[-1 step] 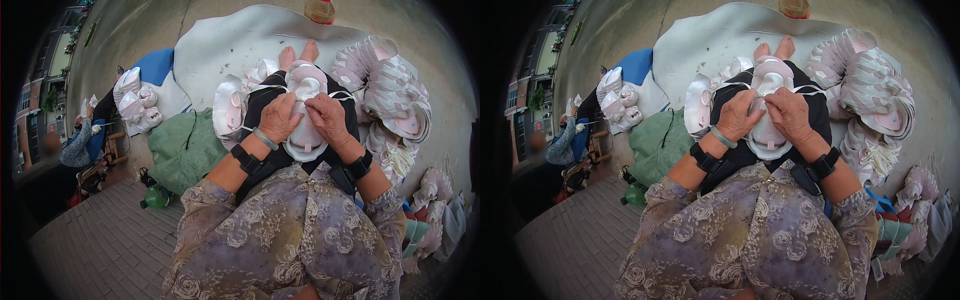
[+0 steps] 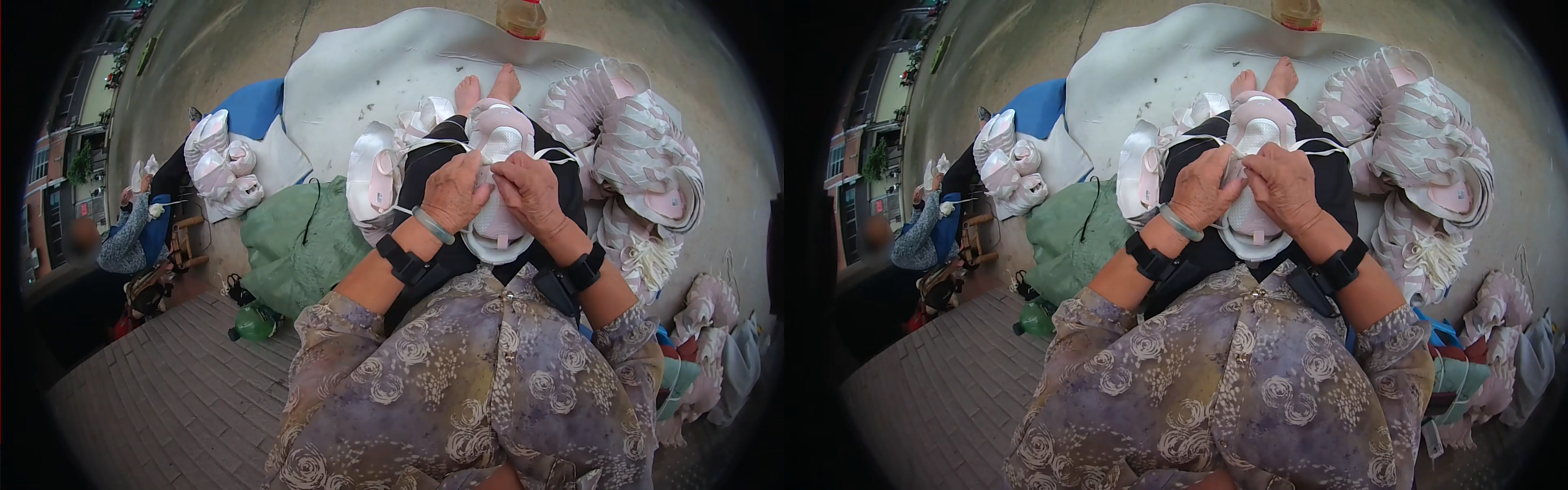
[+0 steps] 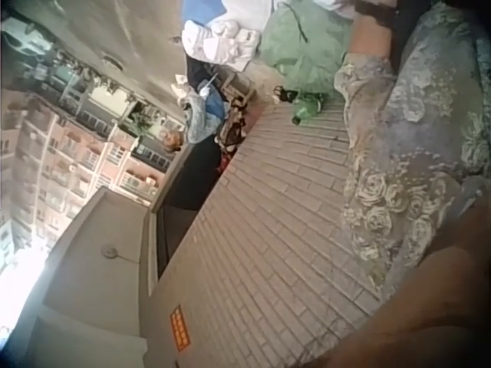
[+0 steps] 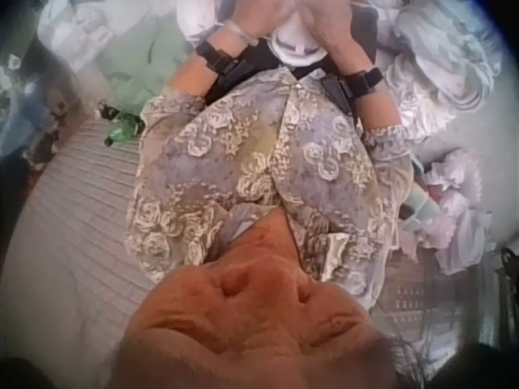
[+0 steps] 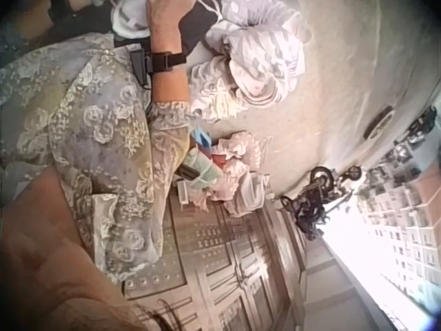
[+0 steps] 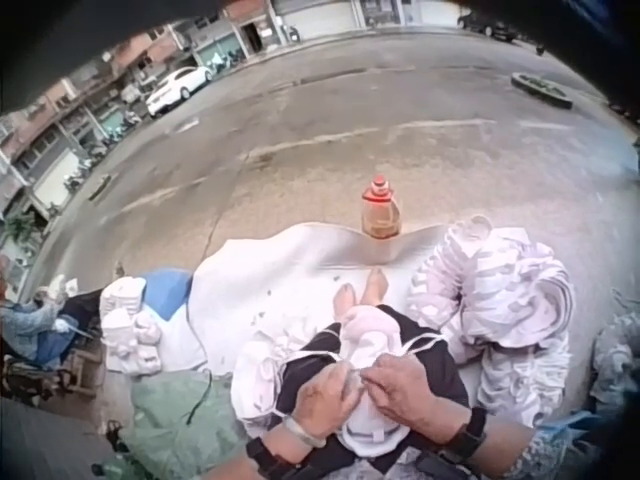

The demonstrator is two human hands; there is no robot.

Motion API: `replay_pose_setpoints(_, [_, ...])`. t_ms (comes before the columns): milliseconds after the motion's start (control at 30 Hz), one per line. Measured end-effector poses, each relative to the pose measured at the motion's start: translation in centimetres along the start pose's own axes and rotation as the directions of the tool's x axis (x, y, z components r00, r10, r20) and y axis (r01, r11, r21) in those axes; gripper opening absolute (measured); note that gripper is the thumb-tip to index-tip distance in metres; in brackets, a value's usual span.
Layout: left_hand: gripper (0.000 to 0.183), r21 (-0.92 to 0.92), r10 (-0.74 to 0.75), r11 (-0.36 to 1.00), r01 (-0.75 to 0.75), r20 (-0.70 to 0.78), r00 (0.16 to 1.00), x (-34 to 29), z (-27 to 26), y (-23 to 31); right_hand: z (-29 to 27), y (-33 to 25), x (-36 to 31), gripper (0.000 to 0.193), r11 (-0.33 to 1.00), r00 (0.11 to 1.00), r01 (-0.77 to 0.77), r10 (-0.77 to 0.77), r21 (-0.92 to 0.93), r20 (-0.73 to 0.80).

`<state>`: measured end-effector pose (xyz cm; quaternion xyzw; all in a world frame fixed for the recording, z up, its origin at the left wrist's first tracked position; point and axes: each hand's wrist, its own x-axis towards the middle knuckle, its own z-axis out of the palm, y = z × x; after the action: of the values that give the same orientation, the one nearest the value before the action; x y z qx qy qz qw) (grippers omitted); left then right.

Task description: The recorder is threading and tying laces on white and pink sneakers.

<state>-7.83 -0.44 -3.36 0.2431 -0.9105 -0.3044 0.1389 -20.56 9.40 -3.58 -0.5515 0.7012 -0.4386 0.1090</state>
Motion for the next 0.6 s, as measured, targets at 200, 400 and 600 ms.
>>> replay_pose_setpoints(200, [0.023,0.153,-0.087,0.986,0.065,0.140,0.986,0.5,0.1,0.1,1.6,0.1,-0.3,0.009,0.969,0.999,-0.020,0.032,-0.246,0.044])
replay_pose_setpoints(400, [0.016,0.052,0.000,0.999,-0.014,0.259,0.966,1.6,-0.6,-0.8,1.7,0.7,-0.6,0.011,0.960,0.999,0.042,-0.035,-0.277,0.031])
replay_pose_setpoints(600, [0.015,-0.074,0.121,0.992,-0.104,0.275,0.954,2.2,-0.4,-2.1,2.2,0.6,-0.6,0.014,0.936,0.999,0.013,0.002,-0.353,0.042])
